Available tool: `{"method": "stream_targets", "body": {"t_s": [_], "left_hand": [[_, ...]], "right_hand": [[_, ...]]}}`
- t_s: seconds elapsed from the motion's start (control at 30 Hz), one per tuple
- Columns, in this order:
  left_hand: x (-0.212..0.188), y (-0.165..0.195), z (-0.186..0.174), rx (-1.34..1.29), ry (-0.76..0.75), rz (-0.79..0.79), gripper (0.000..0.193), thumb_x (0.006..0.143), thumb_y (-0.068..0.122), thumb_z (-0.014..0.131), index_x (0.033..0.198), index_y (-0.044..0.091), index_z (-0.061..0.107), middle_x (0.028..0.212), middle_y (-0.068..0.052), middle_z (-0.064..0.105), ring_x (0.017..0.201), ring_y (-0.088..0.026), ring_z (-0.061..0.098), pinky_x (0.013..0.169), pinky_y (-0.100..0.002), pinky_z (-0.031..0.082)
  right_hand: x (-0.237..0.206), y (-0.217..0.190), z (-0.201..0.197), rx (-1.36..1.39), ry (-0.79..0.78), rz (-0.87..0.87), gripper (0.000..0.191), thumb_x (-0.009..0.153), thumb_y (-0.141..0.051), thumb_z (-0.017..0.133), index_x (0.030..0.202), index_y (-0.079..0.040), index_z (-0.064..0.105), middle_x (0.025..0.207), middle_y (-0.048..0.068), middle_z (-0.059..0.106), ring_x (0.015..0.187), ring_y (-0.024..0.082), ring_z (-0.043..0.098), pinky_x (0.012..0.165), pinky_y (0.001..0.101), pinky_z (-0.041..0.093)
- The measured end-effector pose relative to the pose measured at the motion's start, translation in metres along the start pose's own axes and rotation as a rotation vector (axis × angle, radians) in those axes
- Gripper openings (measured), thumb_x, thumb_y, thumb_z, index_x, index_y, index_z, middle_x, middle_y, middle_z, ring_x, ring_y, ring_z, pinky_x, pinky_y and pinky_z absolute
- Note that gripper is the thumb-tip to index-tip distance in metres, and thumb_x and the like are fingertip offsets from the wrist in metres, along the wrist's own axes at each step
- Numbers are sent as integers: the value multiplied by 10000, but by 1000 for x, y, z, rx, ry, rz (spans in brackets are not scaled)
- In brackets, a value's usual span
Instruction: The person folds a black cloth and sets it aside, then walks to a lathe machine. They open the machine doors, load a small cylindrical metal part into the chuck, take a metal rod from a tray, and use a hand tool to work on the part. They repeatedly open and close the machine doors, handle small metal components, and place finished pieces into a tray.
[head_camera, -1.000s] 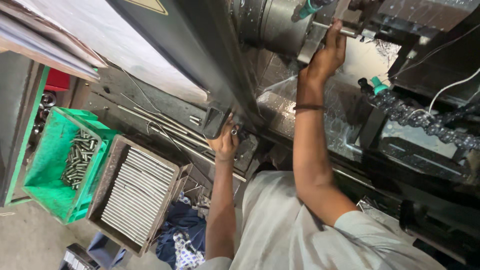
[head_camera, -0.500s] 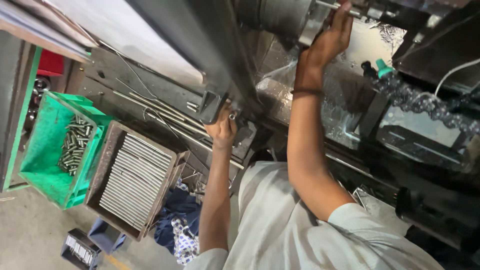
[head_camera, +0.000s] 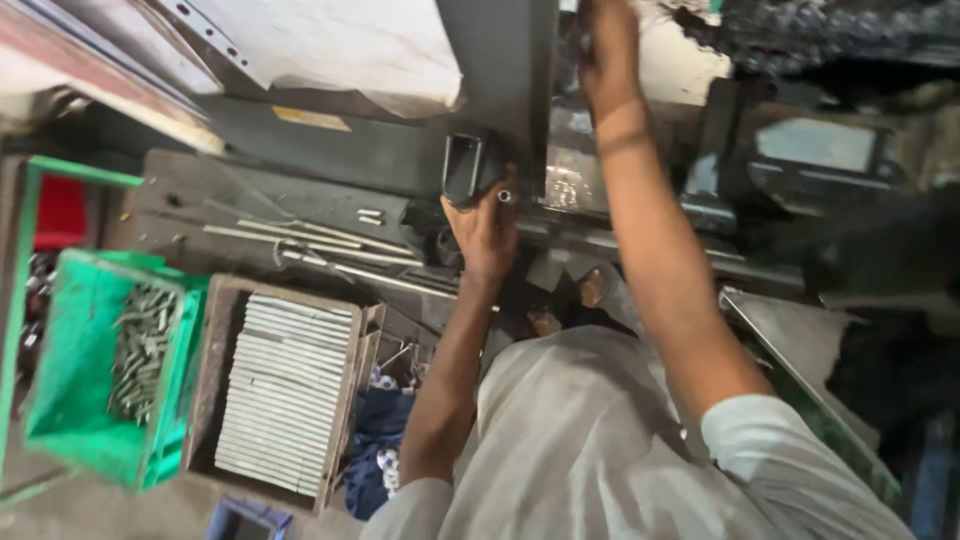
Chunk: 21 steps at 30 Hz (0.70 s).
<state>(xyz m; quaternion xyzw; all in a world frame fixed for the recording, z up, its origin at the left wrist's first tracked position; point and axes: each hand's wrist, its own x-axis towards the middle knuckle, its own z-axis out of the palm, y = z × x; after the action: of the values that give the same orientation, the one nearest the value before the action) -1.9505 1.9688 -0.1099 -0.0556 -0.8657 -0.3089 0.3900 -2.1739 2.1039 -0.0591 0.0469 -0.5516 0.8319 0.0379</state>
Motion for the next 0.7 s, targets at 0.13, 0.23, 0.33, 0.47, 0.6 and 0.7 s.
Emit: {"method": "stream_targets", "body": {"t_s": [0.13, 0.23, 0.33, 0.47, 0.6, 0.7], "left_hand": [[-24, 18, 33, -110, -152, -6, 323, 845, 56, 727, 1166, 92, 704, 1039, -40, 748, 949, -270, 691, 1011, -550, 366], [-39, 35, 63, -227, -181, 110, 252, 940, 65, 701, 1189, 104, 693, 1135, -29, 774, 974, -243, 726, 949, -480, 395], [-50, 63, 91, -331, -288, 185, 265, 971, 76, 688, 1235, 53, 688, 1089, -34, 776, 889, -208, 733, 962, -543, 383], [-53, 108, 121, -522, -301, 338, 248, 1007, 96, 675, 1250, 55, 652, 1098, -64, 758, 961, -238, 734, 1050, -565, 392], [-53, 144, 139, -720, -408, 469, 264, 1003, 68, 666, 1266, 44, 663, 1049, -98, 737, 979, -291, 696, 1069, -549, 419], [-63, 171, 153, -805, -474, 449, 228, 1015, 70, 670, 1242, 48, 653, 1061, -99, 744, 978, -290, 689, 1037, -527, 432]], "right_hand": [[-124, -21, -77, 47, -48, 258, 479, 1038, -266, 655, 1436, -18, 558, 1440, 97, 610, 1365, 183, 551, 1123, 326, 448], [-231, -37, -164, 73, 89, 251, 398, 1068, -190, 609, 1404, 22, 604, 1260, 170, 702, 1098, 263, 703, 914, 386, 587], [-318, -61, -246, -99, 483, 213, 351, 1058, -118, 631, 1375, 30, 608, 1224, 139, 718, 1048, 226, 724, 850, 337, 595], [-400, -123, -312, -232, 901, -164, 364, 1100, -156, 637, 1442, -43, 586, 1166, 110, 737, 961, 184, 717, 780, 303, 589], [-433, -176, -349, -695, 1030, -435, 410, 1160, -152, 679, 1548, -96, 557, 1298, 74, 716, 1050, 101, 668, 802, 239, 542], [-431, -204, -376, -771, 948, -624, 390, 1167, -166, 697, 1528, -103, 564, 1366, 48, 670, 1030, 87, 635, 811, 241, 532]]}}
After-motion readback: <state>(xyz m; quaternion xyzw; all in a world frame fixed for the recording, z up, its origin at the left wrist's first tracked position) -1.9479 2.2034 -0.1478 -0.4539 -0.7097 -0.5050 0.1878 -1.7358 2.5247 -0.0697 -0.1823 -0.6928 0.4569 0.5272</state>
